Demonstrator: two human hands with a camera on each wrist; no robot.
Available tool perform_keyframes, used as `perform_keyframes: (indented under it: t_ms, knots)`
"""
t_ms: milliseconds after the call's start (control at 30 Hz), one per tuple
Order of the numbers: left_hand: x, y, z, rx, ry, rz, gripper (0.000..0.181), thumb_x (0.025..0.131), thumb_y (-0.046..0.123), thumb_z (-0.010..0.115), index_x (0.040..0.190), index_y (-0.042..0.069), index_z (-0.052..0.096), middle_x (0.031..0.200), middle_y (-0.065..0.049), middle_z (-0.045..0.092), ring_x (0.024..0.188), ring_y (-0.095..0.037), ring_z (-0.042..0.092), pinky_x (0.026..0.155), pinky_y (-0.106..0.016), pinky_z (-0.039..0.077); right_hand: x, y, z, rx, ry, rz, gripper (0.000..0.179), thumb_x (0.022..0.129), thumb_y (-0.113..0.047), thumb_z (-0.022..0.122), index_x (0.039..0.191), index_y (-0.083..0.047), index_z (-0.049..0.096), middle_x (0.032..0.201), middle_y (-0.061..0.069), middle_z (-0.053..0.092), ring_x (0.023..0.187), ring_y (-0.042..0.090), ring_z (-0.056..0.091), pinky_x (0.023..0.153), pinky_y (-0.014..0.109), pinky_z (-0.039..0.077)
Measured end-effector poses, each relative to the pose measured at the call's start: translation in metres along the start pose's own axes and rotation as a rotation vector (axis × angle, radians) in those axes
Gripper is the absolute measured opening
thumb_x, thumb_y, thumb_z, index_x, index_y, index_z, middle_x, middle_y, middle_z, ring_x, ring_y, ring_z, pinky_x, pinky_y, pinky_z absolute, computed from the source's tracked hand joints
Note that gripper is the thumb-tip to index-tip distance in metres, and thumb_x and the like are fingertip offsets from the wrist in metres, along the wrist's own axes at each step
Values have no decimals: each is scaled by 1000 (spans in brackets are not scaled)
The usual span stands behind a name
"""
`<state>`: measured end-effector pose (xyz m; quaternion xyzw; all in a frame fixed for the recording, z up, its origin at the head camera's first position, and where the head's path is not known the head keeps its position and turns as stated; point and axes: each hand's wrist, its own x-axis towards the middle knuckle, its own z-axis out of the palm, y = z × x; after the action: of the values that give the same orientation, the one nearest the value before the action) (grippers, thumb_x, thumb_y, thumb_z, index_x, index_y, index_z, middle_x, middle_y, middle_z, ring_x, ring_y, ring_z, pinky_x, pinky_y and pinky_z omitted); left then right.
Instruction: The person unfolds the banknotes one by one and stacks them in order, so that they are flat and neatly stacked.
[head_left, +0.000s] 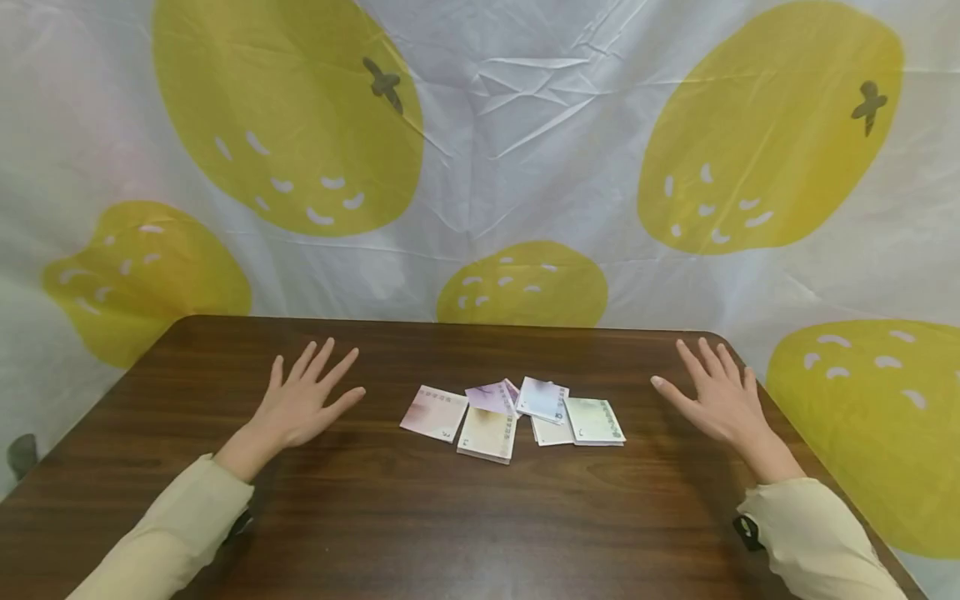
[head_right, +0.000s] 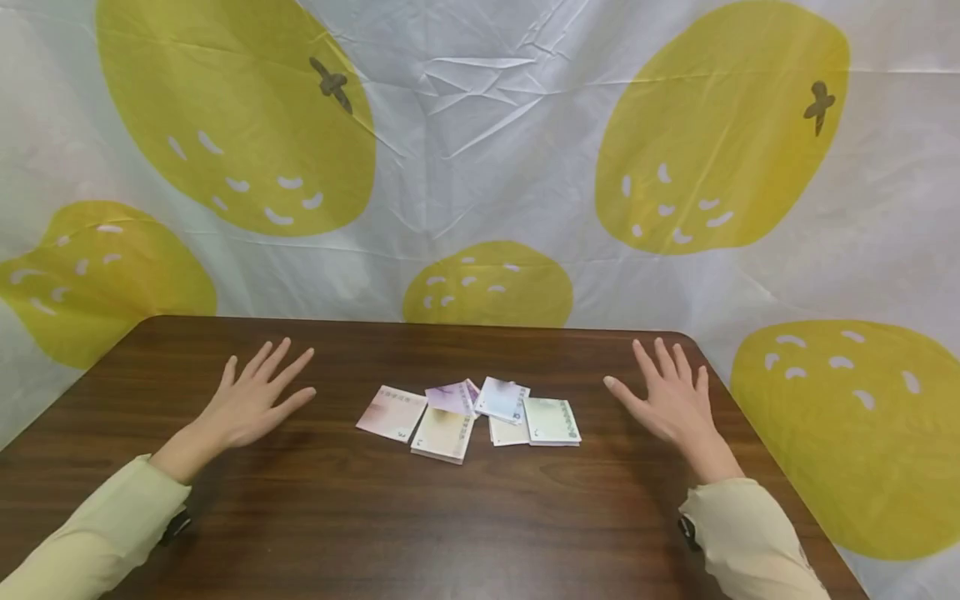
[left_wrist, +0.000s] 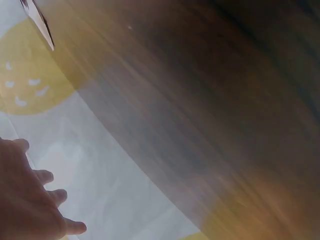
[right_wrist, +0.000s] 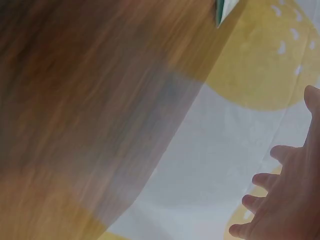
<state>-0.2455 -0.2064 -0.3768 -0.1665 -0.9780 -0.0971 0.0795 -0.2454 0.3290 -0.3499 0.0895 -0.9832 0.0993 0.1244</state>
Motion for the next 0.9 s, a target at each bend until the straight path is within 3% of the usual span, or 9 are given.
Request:
perform_keyframes:
  t_ms: [133,300,400,567,733,900]
  knots:
    - [3,5,1,3,13,21,67,87,60,28,141,23,17,145,-13,9,130,-32,4,93,-60,-3,8,-12,3,17,17,-15,77,84,-57,39,140,-9,18,140,24,15,127,41,4,90,63,0]
    - [5,13,1,-23,46,47,64,88,57,29,141,21,22,142,-14,20,126,-35,18,93,-60,7,16,-26,11,45,81,-56,71,86,-53,41,137,-6,27,134,24,28,120,44,21,89,61,13]
    - [6,17,3,-39,83,69,61,89,54,30,139,20,26,138,-15,29,121,-36,28,92,-58,14,20,-34,16,73,122,-81,66,87,-50,42,135,-6,31,130,24,34,115,44,28,85,61,21]
    - [7,24,6,-79,125,100,56,91,48,33,137,16,32,125,-16,44,108,-35,43,84,-52,32,24,-47,25,170,135,-73,60,89,-47,40,131,-4,37,126,22,40,113,43,33,80,60,26]
    - [10,29,9,-128,112,85,54,92,47,32,134,13,38,114,-16,51,99,-33,50,74,-49,40,28,-61,32,306,116,-42,57,90,-44,39,128,-2,41,121,22,45,111,39,36,84,55,28]
    - [12,33,13,-219,55,25,56,92,49,29,130,10,43,114,-16,51,101,-34,49,74,-50,41,31,-74,37,464,91,-27,51,91,-40,40,122,0,47,115,19,51,108,33,42,89,47,30]
